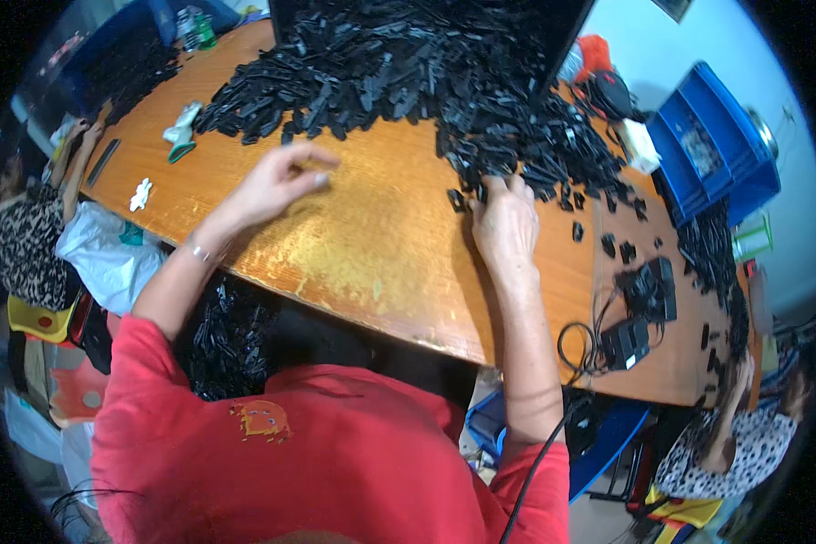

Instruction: The person assembles small black plastic components by hand, joining two parts together and placing the completed assemblies into a pile.

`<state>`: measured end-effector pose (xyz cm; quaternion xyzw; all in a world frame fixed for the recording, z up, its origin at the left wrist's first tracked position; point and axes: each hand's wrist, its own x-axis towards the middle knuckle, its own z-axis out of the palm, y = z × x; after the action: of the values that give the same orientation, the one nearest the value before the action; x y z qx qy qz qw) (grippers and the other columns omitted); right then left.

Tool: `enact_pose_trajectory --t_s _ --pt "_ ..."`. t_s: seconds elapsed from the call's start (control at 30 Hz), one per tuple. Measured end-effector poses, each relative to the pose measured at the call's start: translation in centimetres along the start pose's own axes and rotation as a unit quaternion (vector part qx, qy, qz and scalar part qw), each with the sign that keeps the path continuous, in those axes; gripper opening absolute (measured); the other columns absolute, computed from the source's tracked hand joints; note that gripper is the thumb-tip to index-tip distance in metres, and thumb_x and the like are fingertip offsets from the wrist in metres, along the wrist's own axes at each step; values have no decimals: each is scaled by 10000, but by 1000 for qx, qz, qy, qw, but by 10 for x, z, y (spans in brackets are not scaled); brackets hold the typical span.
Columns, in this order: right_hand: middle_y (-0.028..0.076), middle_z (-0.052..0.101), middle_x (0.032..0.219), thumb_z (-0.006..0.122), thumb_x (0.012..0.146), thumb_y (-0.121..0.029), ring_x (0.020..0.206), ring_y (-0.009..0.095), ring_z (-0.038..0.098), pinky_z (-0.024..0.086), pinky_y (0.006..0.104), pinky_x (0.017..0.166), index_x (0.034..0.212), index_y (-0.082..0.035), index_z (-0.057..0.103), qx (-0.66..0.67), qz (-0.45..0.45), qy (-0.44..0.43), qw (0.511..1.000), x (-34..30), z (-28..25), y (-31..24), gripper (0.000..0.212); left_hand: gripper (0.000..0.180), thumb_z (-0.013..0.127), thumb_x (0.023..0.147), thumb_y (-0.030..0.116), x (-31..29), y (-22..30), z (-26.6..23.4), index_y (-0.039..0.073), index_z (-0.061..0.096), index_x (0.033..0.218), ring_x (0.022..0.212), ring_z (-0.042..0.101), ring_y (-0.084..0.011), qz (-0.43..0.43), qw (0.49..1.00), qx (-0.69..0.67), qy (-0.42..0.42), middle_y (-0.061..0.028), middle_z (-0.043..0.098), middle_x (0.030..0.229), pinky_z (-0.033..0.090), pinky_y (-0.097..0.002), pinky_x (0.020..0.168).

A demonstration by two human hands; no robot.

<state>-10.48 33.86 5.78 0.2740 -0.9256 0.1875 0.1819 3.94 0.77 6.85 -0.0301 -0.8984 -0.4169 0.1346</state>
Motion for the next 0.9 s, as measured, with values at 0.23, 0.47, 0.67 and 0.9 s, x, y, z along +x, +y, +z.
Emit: enact_pose_trajectory --t_s 0.23,0.47,0.67,0.9 --pt "182 637 1255 816 885 -90 1172 382 649 561 482 962 1246 -50 747 20 -44 17 999 14 54 21 370 720 798 932 493 91 -96 -6 204 586 1558 1558 376 -438 -47 918 358 164 -163 517 1613 371 -604 1232" --pt "213 648 1309 751 895 -34 1173 407 672 565 503 968 1234 -67 751 48 -101 35 993 27 74 8 341 754 715 927 681 124 -112 32 329 571 1579 1608 254 -504 -96 929 333 128 -244 403 1691 348 -645 1239" --pt "189 663 1294 756 897 -34 1159 405 675 570 481 961 1233 -54 746 115 -160 17 980 35 76 -6 337 644 700 978 603 93 -86 48 239 639 1505 1551 359 -486 -30 941 330 67 -243 522 1580 378 -604 1227" --pt "146 683 1094 785 906 -113 1063 370 701 592 476 871 1114 -42 777 107 -140 4 984 15 43 -33 220 538 790 964 345 38 -50 50 165 674 1457 1488 465 -417 74 976 204 -19 -214 538 1568 386 -513 1234"
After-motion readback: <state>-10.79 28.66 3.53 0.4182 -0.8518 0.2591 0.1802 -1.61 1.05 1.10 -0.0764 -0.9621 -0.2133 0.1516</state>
